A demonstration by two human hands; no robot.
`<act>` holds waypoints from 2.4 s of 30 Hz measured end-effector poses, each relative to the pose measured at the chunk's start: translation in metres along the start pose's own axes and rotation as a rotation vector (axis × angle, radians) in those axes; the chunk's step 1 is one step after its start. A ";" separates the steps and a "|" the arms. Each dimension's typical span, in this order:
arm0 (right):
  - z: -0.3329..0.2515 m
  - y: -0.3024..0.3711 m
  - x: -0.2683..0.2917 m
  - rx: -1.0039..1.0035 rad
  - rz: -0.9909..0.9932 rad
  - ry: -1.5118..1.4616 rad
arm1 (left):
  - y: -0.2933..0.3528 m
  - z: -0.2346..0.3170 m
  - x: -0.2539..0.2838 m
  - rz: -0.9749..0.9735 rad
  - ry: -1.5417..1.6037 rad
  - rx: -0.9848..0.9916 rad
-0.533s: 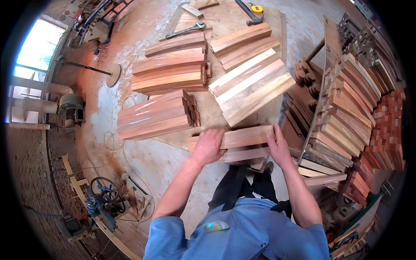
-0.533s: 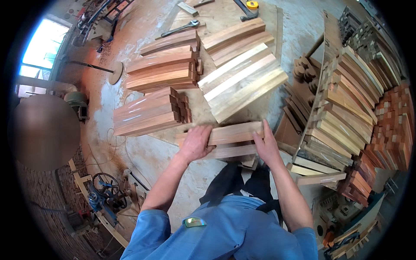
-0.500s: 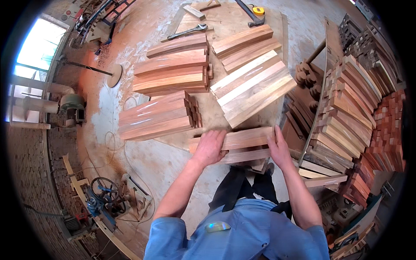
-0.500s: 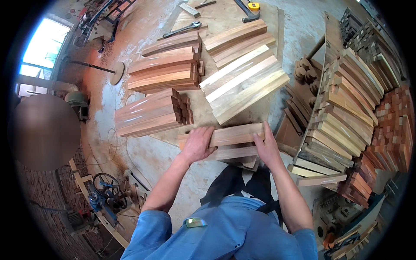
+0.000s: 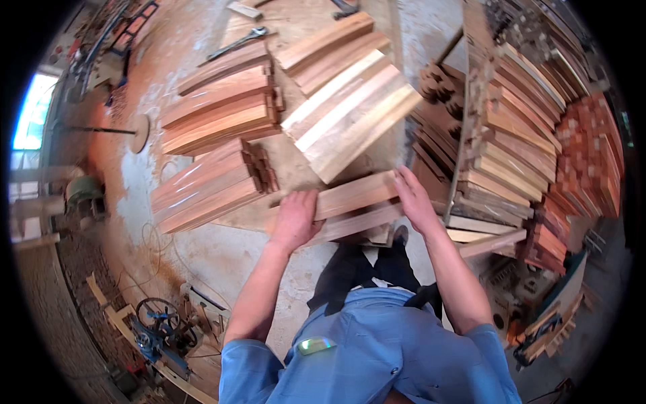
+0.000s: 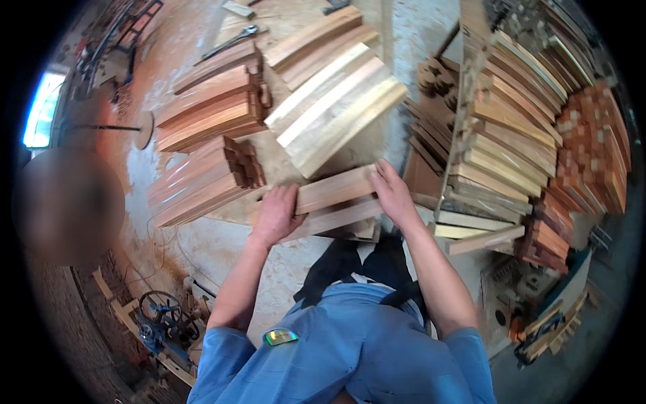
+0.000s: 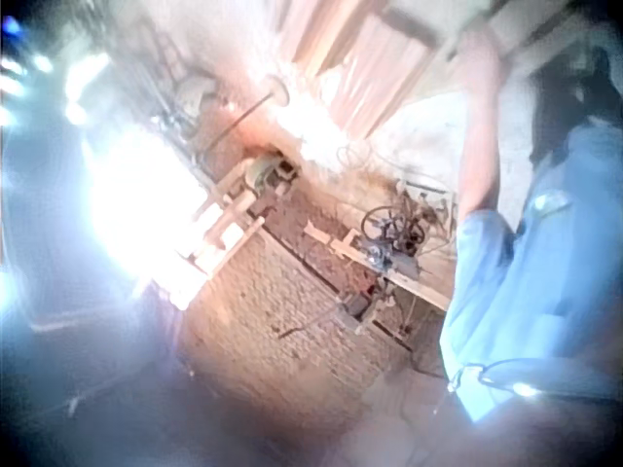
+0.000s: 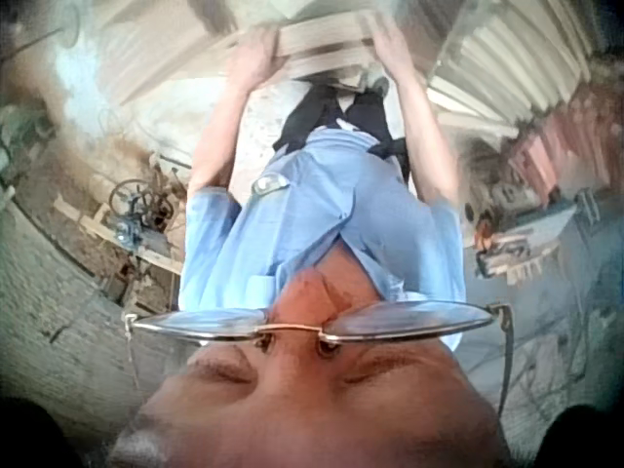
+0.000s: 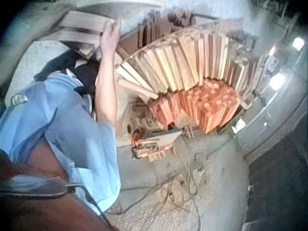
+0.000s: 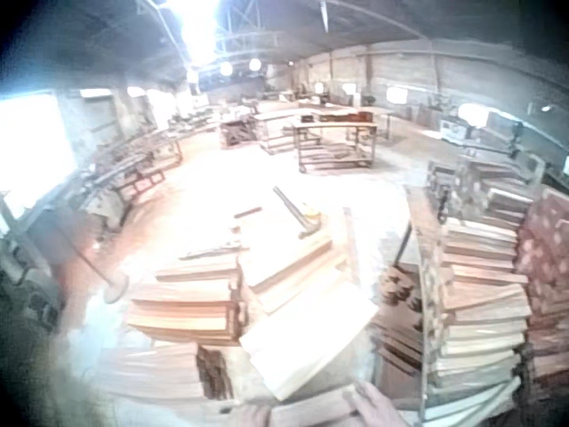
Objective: The person repeatedly picks up thin wooden planks from a pile on the floor and places them onto a growing stack on a workbench. The person handles the planks one by one, aligning them carefully to maintain a neat stack.
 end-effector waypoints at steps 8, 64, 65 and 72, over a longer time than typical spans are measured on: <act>0.017 -0.003 0.014 -0.035 -0.016 -0.183 | -0.001 0.008 0.008 -0.003 -0.014 0.024; 0.154 0.153 0.368 -0.338 0.547 -0.209 | 0.037 0.062 -0.035 0.091 -0.418 0.160; 0.161 0.159 0.369 -0.409 0.561 -0.258 | 0.035 0.066 -0.033 0.070 -0.420 0.161; 0.183 0.168 0.361 -0.646 0.557 -0.263 | 0.024 0.082 -0.032 0.057 -0.405 0.087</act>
Point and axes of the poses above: each hand's wrist, its own y-axis away from the middle knuckle, its own x-axis out of the back of the hand, z = x × y, the point moved 4 cm from there along -y, towards the middle knuckle, and after that the axes turned 6 degrees about z, right-handed, at the moved point
